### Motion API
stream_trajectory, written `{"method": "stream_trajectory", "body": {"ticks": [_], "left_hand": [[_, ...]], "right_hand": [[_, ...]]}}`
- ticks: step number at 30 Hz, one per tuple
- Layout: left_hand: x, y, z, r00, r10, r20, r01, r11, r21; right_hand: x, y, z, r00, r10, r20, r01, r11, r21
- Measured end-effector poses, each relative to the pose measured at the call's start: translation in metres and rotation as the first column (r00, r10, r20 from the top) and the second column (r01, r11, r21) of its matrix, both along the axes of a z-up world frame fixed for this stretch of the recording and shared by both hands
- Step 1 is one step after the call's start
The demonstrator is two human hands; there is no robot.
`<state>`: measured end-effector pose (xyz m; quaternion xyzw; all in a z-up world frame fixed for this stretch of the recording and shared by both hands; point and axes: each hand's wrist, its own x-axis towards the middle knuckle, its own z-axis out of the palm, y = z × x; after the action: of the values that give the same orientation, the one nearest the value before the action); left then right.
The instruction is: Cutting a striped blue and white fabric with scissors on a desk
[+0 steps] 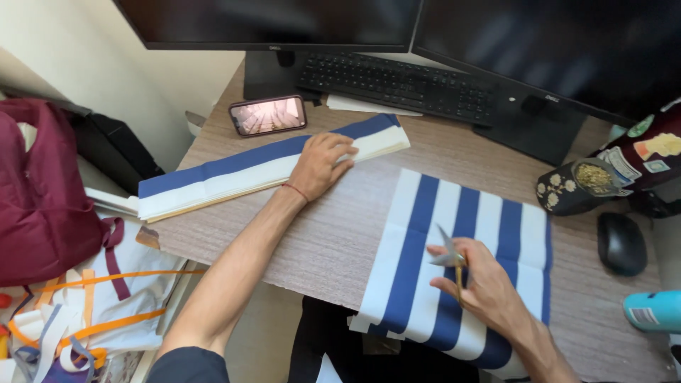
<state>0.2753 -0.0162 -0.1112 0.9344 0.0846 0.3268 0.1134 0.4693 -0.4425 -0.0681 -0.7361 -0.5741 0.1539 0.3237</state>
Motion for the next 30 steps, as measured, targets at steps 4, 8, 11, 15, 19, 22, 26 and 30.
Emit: {"method": "stream_trajectory", "body": {"ticks": [4, 8, 11, 15, 19, 22, 26, 30], "left_hand": [[0.026, 0.020, -0.029, 0.980, 0.193, -0.042, -0.186, 0.975, 0.123], [0.012, -0.021, -0.001, 0.958, 0.280, -0.069, -0.266, 0.950, 0.166], [-0.017, -0.064, 0.008, 0.983, 0.146, -0.113, -0.157, 0.983, -0.096], [-0.048, -0.124, 0.029, 0.976, 0.088, -0.197, -0.119, 0.981, -0.150], [-0.043, -0.139, 0.046, 0.966, 0.066, -0.251, -0.113, 0.978, -0.177], [-0.002, -0.125, 0.022, 0.980, 0.072, -0.183, -0.113, 0.968, -0.226], [0.049, -0.120, 0.015, 0.975, -0.003, -0.223, -0.102, 0.884, -0.456], [0.079, -0.104, 0.010, 0.997, 0.034, -0.074, -0.064, 0.885, -0.460]], "right_hand": [[0.011, 0.029, 0.006, 0.993, 0.046, 0.106, -0.045, 0.999, -0.015], [0.018, 0.052, 0.019, 0.993, 0.010, 0.116, -0.009, 1.000, -0.012], [0.032, 0.058, -0.001, 0.991, -0.027, 0.133, 0.024, 0.999, 0.023], [0.021, 0.054, -0.016, 0.995, -0.012, 0.096, 0.003, 0.996, 0.084], [0.004, 0.039, -0.019, 0.991, 0.094, 0.095, -0.100, 0.993, 0.065], [0.001, 0.025, -0.025, 0.983, 0.134, 0.126, -0.146, 0.985, 0.096], [-0.008, 0.016, -0.013, 0.955, 0.210, 0.210, -0.257, 0.939, 0.228], [-0.007, 0.010, -0.013, 0.922, 0.171, 0.347, -0.294, 0.893, 0.341]]}}
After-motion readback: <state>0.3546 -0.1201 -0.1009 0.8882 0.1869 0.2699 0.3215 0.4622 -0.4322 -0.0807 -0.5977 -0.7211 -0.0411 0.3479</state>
